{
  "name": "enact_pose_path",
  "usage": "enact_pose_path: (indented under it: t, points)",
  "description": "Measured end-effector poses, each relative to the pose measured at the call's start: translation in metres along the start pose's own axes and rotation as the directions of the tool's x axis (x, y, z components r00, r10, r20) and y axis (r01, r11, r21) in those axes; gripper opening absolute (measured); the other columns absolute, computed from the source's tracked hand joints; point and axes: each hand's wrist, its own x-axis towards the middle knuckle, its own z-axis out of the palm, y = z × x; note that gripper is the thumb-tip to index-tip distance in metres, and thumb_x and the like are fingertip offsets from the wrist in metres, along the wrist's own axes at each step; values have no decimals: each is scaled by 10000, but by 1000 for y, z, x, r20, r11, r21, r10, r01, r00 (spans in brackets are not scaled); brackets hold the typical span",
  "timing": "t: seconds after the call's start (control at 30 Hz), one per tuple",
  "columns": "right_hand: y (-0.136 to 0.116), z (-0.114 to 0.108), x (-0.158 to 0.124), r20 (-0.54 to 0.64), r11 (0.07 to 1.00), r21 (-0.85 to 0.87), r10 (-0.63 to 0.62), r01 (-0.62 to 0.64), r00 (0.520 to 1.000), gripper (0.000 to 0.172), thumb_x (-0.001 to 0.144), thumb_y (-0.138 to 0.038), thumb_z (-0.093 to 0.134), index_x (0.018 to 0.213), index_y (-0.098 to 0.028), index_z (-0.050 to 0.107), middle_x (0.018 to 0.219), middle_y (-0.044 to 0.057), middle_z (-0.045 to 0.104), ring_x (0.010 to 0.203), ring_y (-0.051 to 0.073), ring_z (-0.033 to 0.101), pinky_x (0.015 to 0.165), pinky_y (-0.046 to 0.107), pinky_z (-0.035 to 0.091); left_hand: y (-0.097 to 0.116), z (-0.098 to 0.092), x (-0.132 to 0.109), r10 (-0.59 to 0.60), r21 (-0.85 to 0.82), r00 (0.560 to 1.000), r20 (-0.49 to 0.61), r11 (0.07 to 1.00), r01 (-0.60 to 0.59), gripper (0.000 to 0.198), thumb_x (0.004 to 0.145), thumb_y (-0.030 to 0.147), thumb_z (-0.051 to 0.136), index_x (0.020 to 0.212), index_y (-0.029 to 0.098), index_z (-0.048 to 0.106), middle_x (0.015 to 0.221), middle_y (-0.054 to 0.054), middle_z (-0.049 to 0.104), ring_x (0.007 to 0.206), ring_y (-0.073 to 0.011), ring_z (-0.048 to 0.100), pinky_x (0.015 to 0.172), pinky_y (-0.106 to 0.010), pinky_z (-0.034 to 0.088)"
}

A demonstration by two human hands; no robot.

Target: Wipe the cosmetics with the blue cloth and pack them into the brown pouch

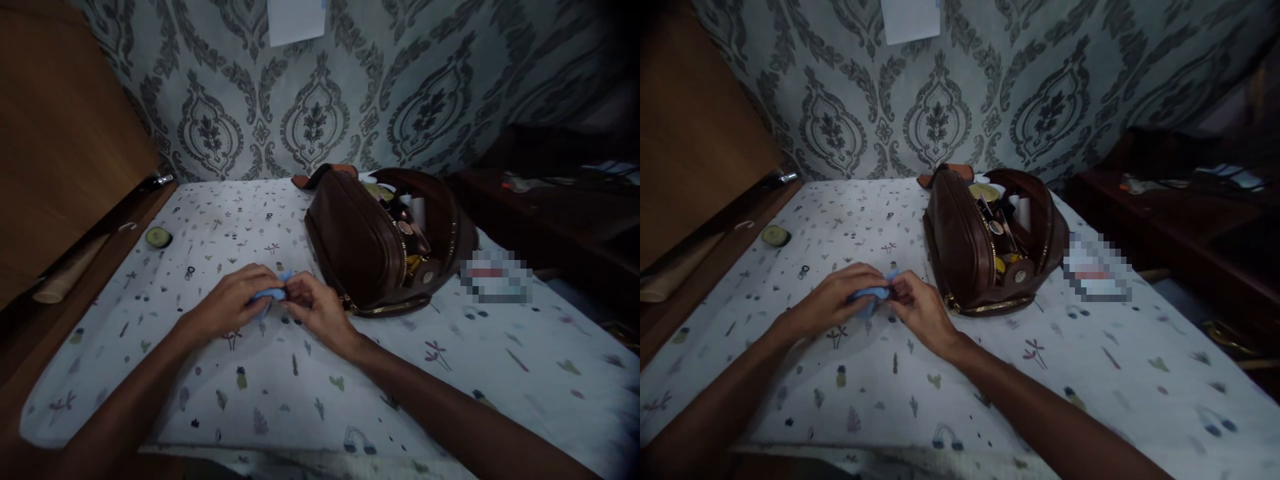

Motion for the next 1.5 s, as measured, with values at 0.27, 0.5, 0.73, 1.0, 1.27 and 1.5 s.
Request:
enact_pose_path:
  t: [0.27, 0.5, 0.73, 1.0, 1.27, 1.5]
  points:
    - [0, -2, 0, -46, 997, 61, 49, -46, 998, 294, 748, -255, 754, 1028, -222, 671, 883, 11, 686, 834, 168, 657, 764, 314, 525, -16, -24, -6, -197, -16, 965, 174, 979, 202, 282, 983, 312, 471, 1141, 236, 692, 1086, -48, 682, 965, -193, 632, 839, -282, 472]
    - [-8, -7, 5, -110, 942, 298, 197, -157, 974, 294, 734, -384, 809, 959, -210, 735, 816, 17, 736, 744, 165, 688, 781, 337, 558, -20, -27, -5, -329, -289, 942, 68, 897, 334, 447, 993, 495, 438, 1280, 211, 629, 1071, -47, 700, 868, -183, 622, 763, -258, 466]
    - [-14, -10, 3, -11, 927, 321, 211, -196, 977, 341, 728, -438, 817, 944, -189, 732, 703, 5, 726, 637, 145, 665, 673, 299, 548, -6, -13, 0, -333, -385, 941, 62, 862, 330, 417, 989, 506, 442, 1137, 187, 666, 821, 0, 612, 716, -143, 534, 668, -242, 420]
    - [-16, -12, 2, 124, 907, 334, 228, -257, 966, 393, 785, -522, 752, 944, -166, 699, 587, -12, 672, 507, 113, 587, 517, 242, 461, -16, -5, -2, -396, -522, 918, -3, 784, 336, 401, 934, 547, 525, 944, 175, 675, 759, 6, 571, 660, -133, 498, 596, -233, 404]
    - [-20, -12, 1, 250, 873, 366, 240, -321, 938, 423, 758, -507, 788, 1010, -179, 700, 763, -2, 716, 587, 100, 641, 533, 217, 439, -20, 4, 0, -469, -747, 883, 15, 581, 322, 414, 883, 560, 608, 900, 150, 664, 724, 4, 590, 620, -114, 501, 571, -220, 392]
    - [-23, -11, -2, 409, 825, 374, 264, -424, 874, 394, 716, -384, 853, 1013, -182, 692, 885, 5, 720, 781, 111, 650, 718, 230, 472, -6, 17, 7, -542, -884, 837, 73, 353, 305, 409, 798, 555, 705, 867, 155, 654, 691, 7, 603, 571, -106, 511, 559, -222, 415]
